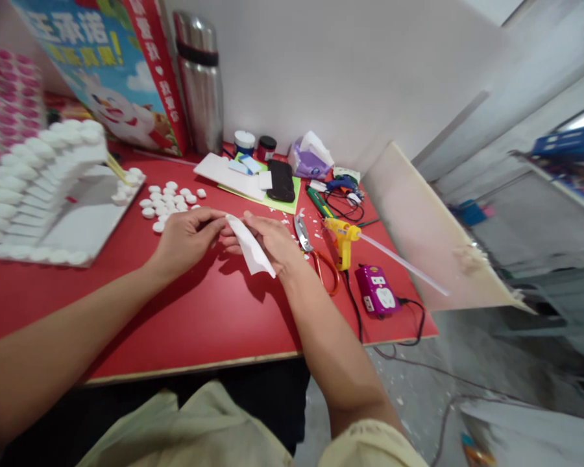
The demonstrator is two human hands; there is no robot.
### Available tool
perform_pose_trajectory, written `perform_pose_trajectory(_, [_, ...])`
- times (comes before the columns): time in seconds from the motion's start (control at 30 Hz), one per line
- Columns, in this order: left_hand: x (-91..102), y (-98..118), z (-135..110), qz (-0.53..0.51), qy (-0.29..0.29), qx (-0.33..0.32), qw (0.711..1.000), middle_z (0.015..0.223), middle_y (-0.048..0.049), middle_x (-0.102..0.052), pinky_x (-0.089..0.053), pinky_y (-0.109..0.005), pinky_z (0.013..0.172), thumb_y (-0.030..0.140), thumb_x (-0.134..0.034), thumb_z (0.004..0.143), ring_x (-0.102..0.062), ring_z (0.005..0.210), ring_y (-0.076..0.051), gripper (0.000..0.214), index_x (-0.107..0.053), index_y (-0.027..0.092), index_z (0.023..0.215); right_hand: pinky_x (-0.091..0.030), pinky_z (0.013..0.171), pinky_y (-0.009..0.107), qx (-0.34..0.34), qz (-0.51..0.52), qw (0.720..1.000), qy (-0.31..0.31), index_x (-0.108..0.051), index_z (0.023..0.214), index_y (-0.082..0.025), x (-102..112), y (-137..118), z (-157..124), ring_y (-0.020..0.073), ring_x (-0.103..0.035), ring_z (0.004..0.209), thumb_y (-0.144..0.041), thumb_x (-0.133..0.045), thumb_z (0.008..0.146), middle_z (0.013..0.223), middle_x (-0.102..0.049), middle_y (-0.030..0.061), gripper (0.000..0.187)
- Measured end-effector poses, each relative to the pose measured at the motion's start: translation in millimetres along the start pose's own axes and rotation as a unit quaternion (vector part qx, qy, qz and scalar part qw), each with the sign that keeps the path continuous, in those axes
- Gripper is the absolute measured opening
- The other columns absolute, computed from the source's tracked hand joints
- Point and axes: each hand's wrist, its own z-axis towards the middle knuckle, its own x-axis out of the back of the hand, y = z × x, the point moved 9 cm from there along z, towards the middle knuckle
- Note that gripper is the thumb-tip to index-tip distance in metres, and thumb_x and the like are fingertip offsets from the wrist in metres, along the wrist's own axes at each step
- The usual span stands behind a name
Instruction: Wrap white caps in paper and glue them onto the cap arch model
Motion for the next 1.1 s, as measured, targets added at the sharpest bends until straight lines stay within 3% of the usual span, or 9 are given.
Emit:
perform_pose_trajectory(0.27, [-3.6, -5, 0, -0.037, -0.011, 0.039, 0.998, 0.083, -0.0054, -0.078, -0.056, -0.029, 0.074, 0.023, -0.061, 0.091, -0.07, 0.076, -0.018, 0.02, -0.079, 0.017, 0.086, -0.061, 0.053, 0.019, 0.01, 0.032, 0.999, 0.004, -0.071, 0.09, -0.013, 6, 7, 5, 0.0098, -0.067, 0.054, -0.02, -0.073, 0.092, 0.077, -0.078, 0.0038, 0.007])
perform_pose_trajectory(0.43, [-5.5, -6, -1, -0.068, -0.016, 0.067, 0.995, 0.075, -0.0046, -0.076, -0.05, -0.026, 0.058, 0.024, -0.063, 0.09, -0.062, 0.06, -0.014, 0.019, -0.078, 0.015, 0.085, -0.059, 0.051, 0.02, 0.031, 0.011, 0.999, 0.01, -0.065, 0.087, -0.016, 9, 6, 6, 0.0098, -0.065, 0.051, -0.018, -0.082, 0.081, 0.075, -0.078, 0.0022, 0.017])
perform_pose_trajectory(0.7, [-7.6, -5, -4, -0.04, -0.021, 0.054, 0.997, 0.069, -0.0035, -0.073, -0.046, -0.025, 0.057, 0.03, -0.064, 0.091, -0.06, 0.058, -0.013, 0.023, -0.077, 0.016, 0.078, -0.046, 0.042, 0.016, 0.179, -0.109, 0.975, 0.077, -0.061, 0.073, -0.019, 7, -16, 0, 0.0067, -0.057, 0.041, -0.017, -0.075, 0.075, 0.058, -0.07, -0.0046, 0.015])
perform_pose_trajectory(0.8, [-6.6, -6, -4, -0.024, -0.017, 0.054, 0.998, 0.065, -0.0025, -0.072, -0.044, -0.026, 0.057, 0.03, -0.064, 0.092, -0.059, 0.056, -0.013, 0.024, -0.077, 0.016, 0.078, -0.049, 0.044, 0.017, 0.182, -0.118, 0.973, 0.085, -0.062, 0.074, -0.019, 6, -15, -2, 0.0073, -0.06, 0.043, -0.018, -0.074, 0.077, 0.061, -0.072, -0.003, 0.012])
perform_pose_trajectory(0.97, [-3.6, 4, -4, 0.052, -0.002, -0.032, 0.998, 0.078, -0.0051, -0.076, -0.047, -0.029, 0.068, 0.029, -0.061, 0.095, -0.066, 0.07, -0.017, 0.025, -0.076, 0.016, 0.079, -0.052, 0.045, 0.017, 0.148, -0.113, 0.977, 0.108, -0.064, 0.075, -0.017, 9, -10, -2, 0.0082, -0.062, 0.046, -0.016, -0.073, 0.078, 0.064, -0.073, -0.0008, 0.01])
perform_pose_trajectory(1.1, [-8.7, 21, -7, 0.176, -0.012, -0.144, 0.974, 0.083, -0.0096, -0.075, -0.047, -0.032, 0.072, 0.025, -0.051, 0.101, -0.066, 0.076, -0.019, 0.031, -0.075, 0.015, 0.085, -0.053, 0.043, 0.019, 0.136, -0.095, 0.98, 0.112, -0.066, 0.075, -0.017, 9, -8, -3, 0.0093, -0.062, 0.044, -0.016, -0.074, 0.079, 0.064, -0.073, 0.0006, 0.009])
